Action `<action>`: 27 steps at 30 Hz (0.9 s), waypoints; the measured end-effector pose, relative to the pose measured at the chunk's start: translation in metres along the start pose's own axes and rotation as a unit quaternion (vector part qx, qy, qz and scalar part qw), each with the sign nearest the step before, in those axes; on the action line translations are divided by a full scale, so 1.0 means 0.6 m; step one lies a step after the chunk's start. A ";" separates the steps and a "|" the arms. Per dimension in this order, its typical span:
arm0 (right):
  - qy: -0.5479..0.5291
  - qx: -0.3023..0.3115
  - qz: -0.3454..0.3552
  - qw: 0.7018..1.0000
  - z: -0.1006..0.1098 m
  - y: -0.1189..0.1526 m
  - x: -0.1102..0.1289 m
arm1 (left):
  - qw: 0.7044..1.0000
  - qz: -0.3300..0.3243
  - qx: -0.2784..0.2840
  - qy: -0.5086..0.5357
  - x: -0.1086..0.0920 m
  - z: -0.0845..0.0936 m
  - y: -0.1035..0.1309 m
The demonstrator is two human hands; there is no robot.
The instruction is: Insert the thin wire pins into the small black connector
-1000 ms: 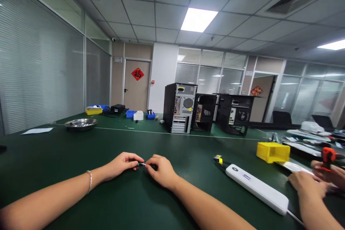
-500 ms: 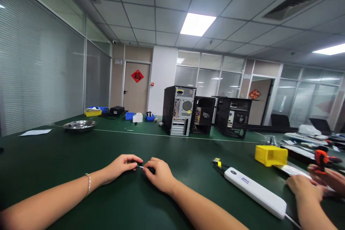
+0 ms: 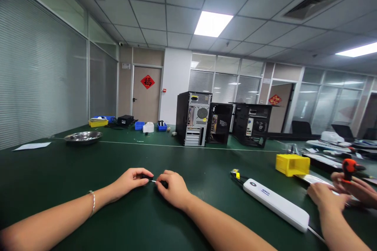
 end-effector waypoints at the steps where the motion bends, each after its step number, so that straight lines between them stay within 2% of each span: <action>1: -0.005 0.002 0.004 1.000 0.000 0.000 0.001 | 1.000 0.002 0.004 0.003 0.001 -0.001 0.000; 11: -0.032 0.013 0.016 0.999 0.003 0.001 0.011 | 0.999 0.000 0.033 0.014 -0.007 -0.006 0.004; 20: 0.004 -0.003 -0.004 1.000 0.002 0.000 0.004 | 1.000 -0.003 -0.009 -0.021 0.002 0.002 -0.001; 27: -0.004 0.009 0.010 1.000 0.000 0.000 0.006 | 1.000 -0.008 0.004 0.003 0.001 -0.001 -0.002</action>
Point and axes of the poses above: each hand's wrist, its own y-axis away from the middle knuckle, its own z-axis out of the back of the hand, x = y × z, the point moved 9 cm from there along -y, towards the middle knuckle, and after that the axes turned 12 degrees about -y, right-handed, at the moved point
